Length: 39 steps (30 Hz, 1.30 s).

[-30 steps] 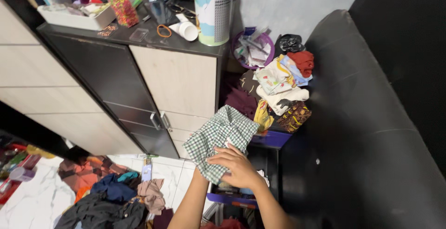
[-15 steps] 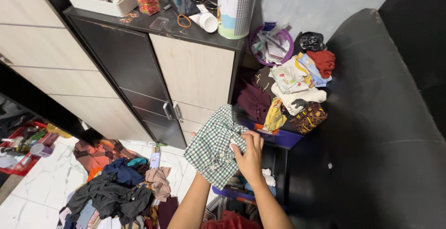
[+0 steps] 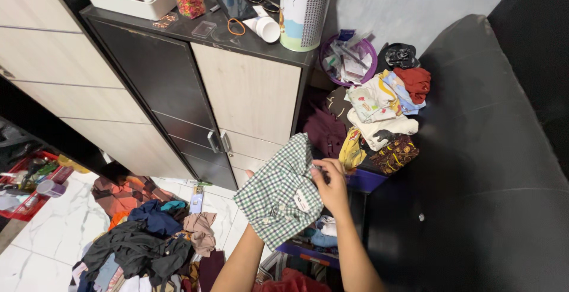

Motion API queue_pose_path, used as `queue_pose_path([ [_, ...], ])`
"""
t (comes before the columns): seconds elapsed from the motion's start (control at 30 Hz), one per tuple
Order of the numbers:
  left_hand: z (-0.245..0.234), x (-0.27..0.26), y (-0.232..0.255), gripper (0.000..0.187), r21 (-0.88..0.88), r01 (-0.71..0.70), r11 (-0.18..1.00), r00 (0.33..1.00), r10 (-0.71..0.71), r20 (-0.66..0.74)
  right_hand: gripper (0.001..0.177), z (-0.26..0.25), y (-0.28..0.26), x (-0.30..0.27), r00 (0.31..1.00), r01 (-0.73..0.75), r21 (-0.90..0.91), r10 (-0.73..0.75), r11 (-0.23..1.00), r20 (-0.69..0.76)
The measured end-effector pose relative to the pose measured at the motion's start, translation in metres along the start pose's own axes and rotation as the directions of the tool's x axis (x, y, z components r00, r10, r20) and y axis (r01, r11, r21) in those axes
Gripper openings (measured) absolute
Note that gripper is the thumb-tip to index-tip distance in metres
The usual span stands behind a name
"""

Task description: The person folds various garments by hand and places them into a purple drawer. The person handles shirts, pants, and other clothing items one at a time, folding each before stacking them inside the drawer.

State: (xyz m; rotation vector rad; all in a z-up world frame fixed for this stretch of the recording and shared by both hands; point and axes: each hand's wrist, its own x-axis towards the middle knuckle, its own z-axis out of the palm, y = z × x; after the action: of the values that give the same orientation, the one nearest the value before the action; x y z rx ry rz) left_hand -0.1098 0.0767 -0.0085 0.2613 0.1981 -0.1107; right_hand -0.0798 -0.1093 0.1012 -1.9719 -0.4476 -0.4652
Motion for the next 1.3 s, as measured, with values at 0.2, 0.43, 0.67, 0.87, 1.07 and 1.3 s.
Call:
queue_pose_path([
  [0.2,0.007,-0.002,-0.002,0.113,0.02,0.12,0.993,0.991,-0.121,0.059,0.013,0.004,0.043,0.009,0.975,-0.201,0.195,0.176,0.96,0.139],
  [0.43,0.01,-0.005,-0.01,0.12,0.021,0.198,0.98,0.974,-0.199,0.109,0.049,0.024,0.061,0.002,0.919,-0.388,0.483,0.285,0.785,0.273],
  [0.67,0.021,-0.014,-0.009,0.12,-0.029,0.195,0.98,0.973,-0.19,0.134,0.046,0.021,0.042,0.017,0.971,-0.236,0.374,0.199,0.897,0.135],
  [0.87,0.029,-0.013,0.003,0.12,-0.037,0.103,0.994,0.988,-0.098,0.123,0.035,0.002,0.053,0.01,0.988,-0.082,0.162,0.102,0.983,-0.119],
  [1.07,0.036,0.005,0.018,0.119,-0.047,-0.071,0.996,0.992,0.076,0.098,0.036,0.023,0.054,-0.039,0.92,-0.39,0.515,0.31,0.763,0.237],
  [1.3,0.042,0.014,0.014,0.119,-0.04,-0.081,0.996,0.99,0.085,0.112,0.035,0.035,0.007,-0.06,0.989,-0.101,0.062,0.107,0.993,-0.101],
])
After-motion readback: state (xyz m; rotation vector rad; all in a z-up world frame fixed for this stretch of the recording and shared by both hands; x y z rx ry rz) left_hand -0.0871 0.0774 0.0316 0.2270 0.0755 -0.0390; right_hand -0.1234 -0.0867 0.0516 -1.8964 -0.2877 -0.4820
